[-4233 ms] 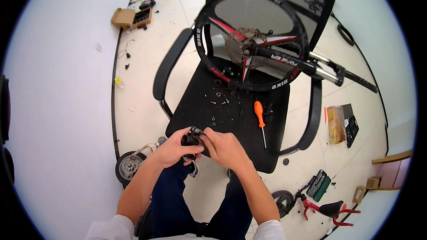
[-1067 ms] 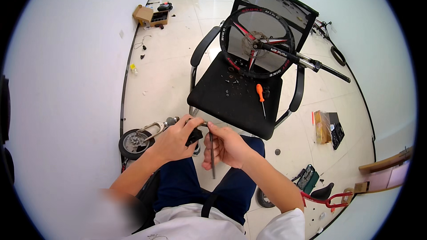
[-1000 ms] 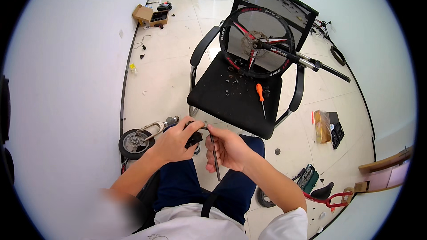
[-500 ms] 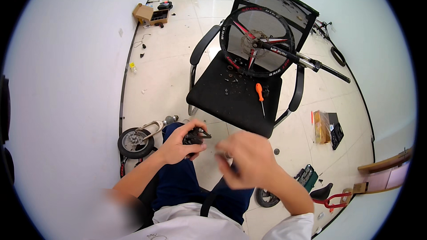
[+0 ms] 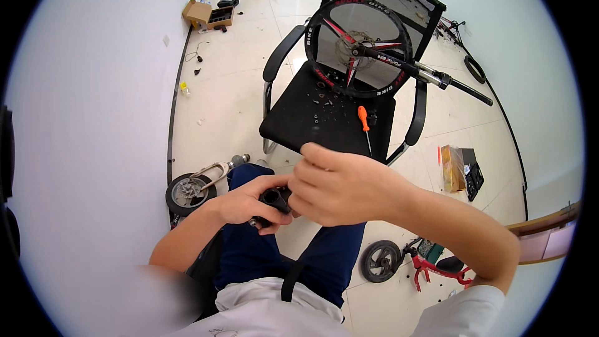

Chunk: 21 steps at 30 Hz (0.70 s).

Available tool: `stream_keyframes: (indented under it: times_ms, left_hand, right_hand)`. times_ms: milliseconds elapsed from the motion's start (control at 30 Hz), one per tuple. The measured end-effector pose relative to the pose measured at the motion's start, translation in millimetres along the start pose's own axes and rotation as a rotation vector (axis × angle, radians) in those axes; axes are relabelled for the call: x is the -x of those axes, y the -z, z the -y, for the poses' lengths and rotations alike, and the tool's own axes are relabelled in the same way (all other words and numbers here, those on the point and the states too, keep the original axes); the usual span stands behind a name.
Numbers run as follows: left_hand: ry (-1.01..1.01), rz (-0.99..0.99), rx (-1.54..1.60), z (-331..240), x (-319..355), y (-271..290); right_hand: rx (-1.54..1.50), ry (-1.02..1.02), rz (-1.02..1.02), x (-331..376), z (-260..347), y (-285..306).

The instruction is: The person assembles a bicycle derailleur on a chair seat, using an Allen key to tighten bolts and attaching small components like washers and screws. The person repeatedly picks up and places parts, adjusts the derailleur, and secures it with tools.

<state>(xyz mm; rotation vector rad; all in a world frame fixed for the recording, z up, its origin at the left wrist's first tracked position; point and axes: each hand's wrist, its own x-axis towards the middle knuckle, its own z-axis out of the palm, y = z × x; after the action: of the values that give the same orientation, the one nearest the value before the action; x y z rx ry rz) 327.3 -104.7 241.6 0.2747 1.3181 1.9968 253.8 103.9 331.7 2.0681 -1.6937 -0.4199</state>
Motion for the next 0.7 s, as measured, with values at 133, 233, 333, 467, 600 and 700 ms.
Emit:
stream_keyframes:
  times_ms: [133, 233, 333, 467, 600, 700]
  left_hand:
    - [-0.031, -0.013, 0.012, -2, 8, 7]
    - [-0.034, -0.036, -0.016, -4, 11, 12]
    - [-0.155, -0.209, -0.137, -8, 18, 6]
    - [-0.299, -0.334, -0.23, 0, 12, 8]
    - [-0.42, -0.55, -0.523, 10, 1, 10]
    - [-0.532, -0.681, -0.875, 10, 0, 13]
  right_hand:
    - [-0.214, -0.215, -0.163, 7, 9, -20]
    - [-0.229, -0.285, -0.182, 6, 17, -34]
    - [-0.496, -0.513, -0.246, 3, 29, -51]
    - [-1.07, -0.969, -0.447, -21, 61, -68]
    - [-1.628, -1.174, -0.668, -43, 77, -84]
    - [-2.118, -1.271, -0.733, -53, 73, -81]
